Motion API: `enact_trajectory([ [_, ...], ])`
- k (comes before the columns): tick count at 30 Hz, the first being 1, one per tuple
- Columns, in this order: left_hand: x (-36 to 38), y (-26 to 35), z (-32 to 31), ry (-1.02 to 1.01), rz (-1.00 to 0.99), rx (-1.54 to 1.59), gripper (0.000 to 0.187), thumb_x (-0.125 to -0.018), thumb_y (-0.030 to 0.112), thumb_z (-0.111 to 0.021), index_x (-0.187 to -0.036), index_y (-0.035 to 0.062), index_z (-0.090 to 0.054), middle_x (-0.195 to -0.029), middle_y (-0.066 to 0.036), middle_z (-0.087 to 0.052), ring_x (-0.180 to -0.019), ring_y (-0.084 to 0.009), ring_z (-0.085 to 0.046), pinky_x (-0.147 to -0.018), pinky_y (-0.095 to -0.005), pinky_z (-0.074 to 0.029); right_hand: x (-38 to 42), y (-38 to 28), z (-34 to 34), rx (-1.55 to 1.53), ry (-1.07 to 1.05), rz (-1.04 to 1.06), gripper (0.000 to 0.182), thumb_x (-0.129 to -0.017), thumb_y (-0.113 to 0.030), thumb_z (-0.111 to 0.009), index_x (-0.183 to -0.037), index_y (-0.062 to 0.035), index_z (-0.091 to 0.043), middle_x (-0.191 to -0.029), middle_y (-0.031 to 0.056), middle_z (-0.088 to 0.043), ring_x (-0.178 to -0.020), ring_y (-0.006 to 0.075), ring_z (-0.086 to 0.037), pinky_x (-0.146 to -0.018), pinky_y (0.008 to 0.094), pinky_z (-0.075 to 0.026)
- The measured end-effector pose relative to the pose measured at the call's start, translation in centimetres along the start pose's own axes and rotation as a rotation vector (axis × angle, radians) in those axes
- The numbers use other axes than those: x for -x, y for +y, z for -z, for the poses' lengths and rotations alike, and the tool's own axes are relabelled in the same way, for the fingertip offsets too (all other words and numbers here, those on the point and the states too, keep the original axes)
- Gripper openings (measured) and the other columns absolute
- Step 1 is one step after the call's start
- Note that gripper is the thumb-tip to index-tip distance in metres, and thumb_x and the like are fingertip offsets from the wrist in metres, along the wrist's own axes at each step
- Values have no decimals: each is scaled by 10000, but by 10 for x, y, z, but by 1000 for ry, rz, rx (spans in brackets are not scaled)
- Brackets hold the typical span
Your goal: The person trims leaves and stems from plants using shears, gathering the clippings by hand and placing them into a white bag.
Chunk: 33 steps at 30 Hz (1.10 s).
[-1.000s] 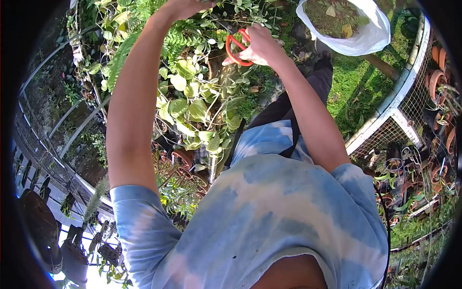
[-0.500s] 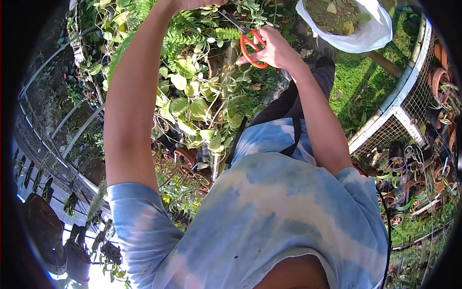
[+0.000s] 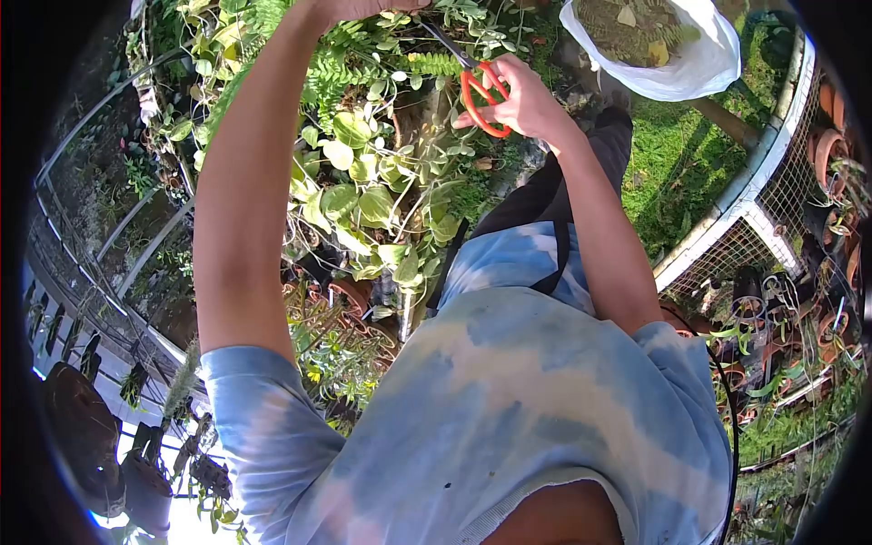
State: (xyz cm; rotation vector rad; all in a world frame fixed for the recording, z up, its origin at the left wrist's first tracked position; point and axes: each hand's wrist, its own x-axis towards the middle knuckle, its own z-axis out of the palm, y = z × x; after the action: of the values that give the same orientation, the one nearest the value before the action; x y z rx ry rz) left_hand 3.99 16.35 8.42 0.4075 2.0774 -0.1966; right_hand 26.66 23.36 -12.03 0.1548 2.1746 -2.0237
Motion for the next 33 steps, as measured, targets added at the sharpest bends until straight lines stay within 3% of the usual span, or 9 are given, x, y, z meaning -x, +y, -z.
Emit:
enact_trajectory([
  [2,-10,-8,1,-25,23,18,575,-925,533,-600,-1316,113,-636,-1469,-158,-515,-1371,-352,-461,-1190,-560,-275,-1,-1,0,-18,-14,-24,542,-674,-332,-936,-965,-48,-577,-994,39,-512,-938,164,-552,-843,343,-468],
  [5,-24,-32,-7,-12,-26,36,558,-921,524,-612,-1291,108,-653,-1446,-153,-542,-1342,-341,-494,-1176,-550,-304,7,-10,7,-662,-211,-314,563,-704,-473,-887,-991,-93,-586,-1033,15,-532,-959,126,-548,-830,317,-462],
  [9,-15,-33,-14,-14,-11,-23,594,-905,529,-633,-1308,93,-631,-1423,-172,-554,-1331,-338,-503,-1150,-543,-342,16,5,-8,-1021,-277,-242,776,-712,-709,-749,-1180,-116,-572,-1092,-16,-543,-1026,106,-540,-818,280,-441],
  [16,-1,-35,-25,-20,13,30,631,-933,581,-593,-1306,71,-613,-1419,-189,-545,-1345,-354,-480,-1145,-566,-338,4,-3,-18,-871,-428,-271,819,-690,-780,-732,-1122,-102,-570,-1027,-4,-494,-939,105,-497,-802,294,-430],
  [20,5,-35,-30,-69,-70,58,640,-902,557,-654,-1300,57,-615,-1408,-184,-552,-1322,-343,-505,-1122,-567,-374,-2,-5,-25,-821,-346,-230,806,-677,-789,-741,-1080,-108,-586,-954,-25,-475,-828,88,-463,-740,287,-403],
  [21,3,-38,-34,-71,-56,183,561,-882,456,-731,-1257,49,-636,-1353,-165,-597,-1244,-313,-573,-1058,-512,-450,-4,-3,-27,-810,-337,-246,783,-690,-740,-764,-1103,-94,-604,-942,-27,-499,-816,94,-475,-751,293,-406],
  [24,-2,-40,-34,-15,-59,26,439,-887,363,-751,-1174,44,-660,-1288,-135,-640,-1155,-276,-623,-984,-442,-499,-12,1,-28,-771,-317,-296,766,-718,-650,-808,-1168,-53,-641,-922,-21,-551,-806,113,-506,-779,309,-416],
  [26,-6,-50,-47,116,-112,105,308,-882,262,-761,-1033,45,-603,-1071,-106,-656,-989,-229,-634,-871,-403,-523,-14,1,-27,-736,-319,-333,818,-717,-665,-804,-1208,-31,-642,-932,-4,-560,-834,125,-519,-793,316,-423],
  [33,-2,-49,-55,192,3,163,326,-854,214,-788,-981,94,-512,-916,-40,-565,-861,-188,-548,-784,-357,-484,-20,-7,-29,-628,-283,-359,582,-769,-667,-767,-757,-108,-606,-674,-51,-456,-613,87,-453,-641,264,-398],
])
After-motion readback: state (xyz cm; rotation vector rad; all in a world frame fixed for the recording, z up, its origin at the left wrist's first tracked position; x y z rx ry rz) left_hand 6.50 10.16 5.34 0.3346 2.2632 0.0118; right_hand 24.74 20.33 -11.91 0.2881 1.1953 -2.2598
